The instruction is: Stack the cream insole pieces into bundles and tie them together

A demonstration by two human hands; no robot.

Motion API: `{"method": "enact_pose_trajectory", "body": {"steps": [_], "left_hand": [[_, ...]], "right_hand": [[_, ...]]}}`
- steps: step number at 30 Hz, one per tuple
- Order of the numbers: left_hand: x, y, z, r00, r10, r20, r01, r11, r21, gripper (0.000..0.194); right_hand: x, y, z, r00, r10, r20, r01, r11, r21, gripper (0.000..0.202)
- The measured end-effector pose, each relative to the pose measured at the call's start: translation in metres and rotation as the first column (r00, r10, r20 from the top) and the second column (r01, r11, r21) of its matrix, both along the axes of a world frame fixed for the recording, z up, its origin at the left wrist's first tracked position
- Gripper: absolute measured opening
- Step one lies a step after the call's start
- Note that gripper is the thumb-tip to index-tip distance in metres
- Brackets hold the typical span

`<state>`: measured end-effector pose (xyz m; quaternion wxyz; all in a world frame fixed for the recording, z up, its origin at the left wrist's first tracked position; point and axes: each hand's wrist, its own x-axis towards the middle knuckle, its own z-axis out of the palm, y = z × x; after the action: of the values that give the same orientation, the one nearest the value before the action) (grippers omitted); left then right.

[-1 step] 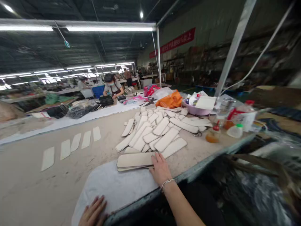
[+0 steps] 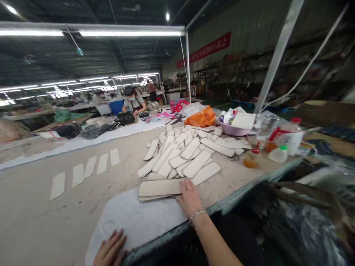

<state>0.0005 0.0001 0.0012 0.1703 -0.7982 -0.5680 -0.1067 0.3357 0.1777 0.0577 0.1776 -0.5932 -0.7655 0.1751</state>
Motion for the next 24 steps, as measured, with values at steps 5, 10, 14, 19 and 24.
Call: {"method": "enact_pose_trajectory", "body": {"steps": [5,10,14,19,24], "left_hand": [[0.004,0.001,0.004,1.0,-0.004,0.023,0.003,0.999,0.052,0.045],[0.009,0.0,0.009,0.996,0.017,0.088,-0.022,0.998,0.066,0.04],[0.011,-0.002,0.012,0.994,0.021,0.105,-0.027,0.998,0.058,0.04],[0.007,-0.002,0.01,0.998,0.01,0.068,-0.015,0.997,0.075,0.041],[0.003,-0.002,0.006,0.998,0.031,0.053,-0.033,0.999,0.038,0.042]], "right_hand": [[0.006,0.006,0.001,1.0,0.012,0.002,-0.012,0.997,0.074,0.064],[0.008,0.004,0.007,1.0,0.022,0.02,-0.024,0.995,0.093,0.058],[0.009,-0.001,0.01,0.996,0.079,0.046,-0.083,0.992,0.093,0.044],[0.008,-0.002,0.008,0.995,0.068,0.067,-0.075,0.991,0.108,0.036],[0.005,0.002,0.008,0.995,0.093,0.046,-0.1,0.979,0.177,0.02]]}}
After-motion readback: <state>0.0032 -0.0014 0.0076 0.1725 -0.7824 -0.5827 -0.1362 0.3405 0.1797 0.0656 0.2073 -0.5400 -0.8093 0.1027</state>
